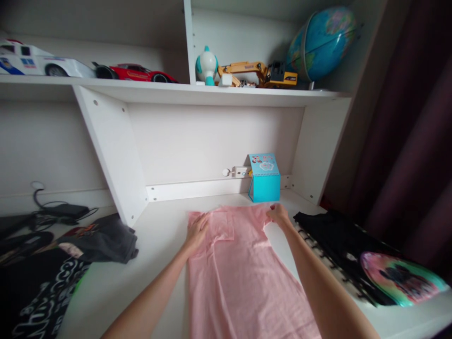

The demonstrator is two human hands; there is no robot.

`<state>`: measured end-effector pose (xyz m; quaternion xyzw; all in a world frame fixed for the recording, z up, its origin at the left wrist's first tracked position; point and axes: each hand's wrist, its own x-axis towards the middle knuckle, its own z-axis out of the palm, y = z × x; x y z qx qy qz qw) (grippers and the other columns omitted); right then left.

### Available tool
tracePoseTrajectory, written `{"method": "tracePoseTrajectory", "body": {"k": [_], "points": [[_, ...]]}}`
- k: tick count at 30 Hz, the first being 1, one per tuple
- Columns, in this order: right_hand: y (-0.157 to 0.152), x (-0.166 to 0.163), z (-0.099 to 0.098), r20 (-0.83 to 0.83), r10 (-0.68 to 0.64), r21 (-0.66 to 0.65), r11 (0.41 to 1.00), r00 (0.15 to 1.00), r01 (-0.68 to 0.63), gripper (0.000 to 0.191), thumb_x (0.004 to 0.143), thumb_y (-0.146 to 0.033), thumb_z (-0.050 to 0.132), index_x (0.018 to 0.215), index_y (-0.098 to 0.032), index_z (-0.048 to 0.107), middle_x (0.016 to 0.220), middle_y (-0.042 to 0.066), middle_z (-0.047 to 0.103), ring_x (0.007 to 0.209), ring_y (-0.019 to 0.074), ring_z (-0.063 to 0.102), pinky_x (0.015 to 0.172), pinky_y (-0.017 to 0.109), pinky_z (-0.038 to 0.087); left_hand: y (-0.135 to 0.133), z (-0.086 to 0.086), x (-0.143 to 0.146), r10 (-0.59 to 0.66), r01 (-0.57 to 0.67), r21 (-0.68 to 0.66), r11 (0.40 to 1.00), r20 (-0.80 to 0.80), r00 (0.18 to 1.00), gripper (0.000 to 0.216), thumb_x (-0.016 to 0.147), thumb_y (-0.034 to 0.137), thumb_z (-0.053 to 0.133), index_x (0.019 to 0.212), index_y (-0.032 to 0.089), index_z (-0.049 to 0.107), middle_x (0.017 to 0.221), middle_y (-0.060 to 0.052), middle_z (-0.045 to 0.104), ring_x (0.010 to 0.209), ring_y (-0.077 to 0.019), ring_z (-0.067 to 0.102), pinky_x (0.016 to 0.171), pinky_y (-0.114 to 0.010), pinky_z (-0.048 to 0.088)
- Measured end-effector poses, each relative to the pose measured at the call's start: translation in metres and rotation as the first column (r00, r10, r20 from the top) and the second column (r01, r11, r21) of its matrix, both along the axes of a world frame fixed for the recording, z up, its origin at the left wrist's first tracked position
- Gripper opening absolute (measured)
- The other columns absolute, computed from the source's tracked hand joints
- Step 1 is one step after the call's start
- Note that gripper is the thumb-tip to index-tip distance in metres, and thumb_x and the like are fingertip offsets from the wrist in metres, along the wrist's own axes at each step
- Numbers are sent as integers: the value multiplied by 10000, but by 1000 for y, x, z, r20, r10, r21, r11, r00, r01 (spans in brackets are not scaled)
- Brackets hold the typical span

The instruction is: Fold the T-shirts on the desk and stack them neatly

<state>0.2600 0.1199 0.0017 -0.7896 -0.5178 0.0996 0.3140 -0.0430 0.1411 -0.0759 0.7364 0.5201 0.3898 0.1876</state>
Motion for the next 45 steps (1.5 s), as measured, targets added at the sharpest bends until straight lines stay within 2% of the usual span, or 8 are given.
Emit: {"method": "tracePoseTrajectory", "body": {"k": [7,12,17,23,27,35,40,45], "points": [[-20,-113,26,253,315,79,936,915,-344,290,859,-133,440,1144,-176,471,1055,69,593,907,170,586,767,302,446,2,0,-8,100,-94,-34,995,238,966,419,911,357,294,1200,160,524,1152,-79,623,1091,-187,550,952,-312,398],[-70,-187,15,340,663,-49,720,667,-692,396,793,-237,550,1179,-213,464,1085,70,610,921,184,600,734,249,446,-2,2,-12,185,-174,-68,982,224,957,504,909,411,296,1362,191,291,1036,-67,658,903,-201,633,786,-316,475],[-136,-136,-5,409,712,-104,657,570,-746,323,795,-274,555,1105,-182,543,1142,108,595,1024,235,572,842,337,466,0,1,-12,206,-203,-34,979,155,966,360,888,339,370,1200,206,491,1100,-49,631,987,-176,589,857,-280,433],[-208,-51,-63,807,350,107,706,476,-700,414,726,-228,533,1130,-163,473,957,128,653,807,244,652,578,287,537,2,-1,-9,165,-161,-37,986,118,979,303,785,177,504,1077,191,584,1021,-39,662,943,-180,597,852,-290,438],[-223,-58,-68,768,342,114,759,542,-641,254,700,-112,437,937,-191,480,739,53,616,578,171,626,429,234,479,0,5,-7,130,-126,-45,991,121,984,385,762,138,510,1139,196,560,1102,-40,638,969,-180,590,877,-296,434],[-215,-62,-83,711,383,64,800,590,-597,125,737,-144,473,834,-220,488,663,-6,606,539,149,609,485,223,416,13,29,0,52,-38,-98,995,147,988,514,716,70,506,1224,141,514,1156,-78,618,1056,-196,558,963,-306,384],[-216,-70,-65,447,465,-58,868,765,-493,131,742,-135,416,668,-219,483,551,-31,591,490,126,587,462,208,327,28,44,9,-7,29,-123,992,177,984,572,711,105,532,1274,164,455,1135,-43,629,950,-156,609,833,-247,468],[-206,-73,-20,97,678,-196,730,728,-654,171,777,-183,419,686,-225,557,605,-26,645,560,127,609,524,201,374,17,29,-5,104,-96,-83,992,101,989,519,756,144,507,1270,137,435,1031,-72,656,911,-183,616,845,-316,464]]}}
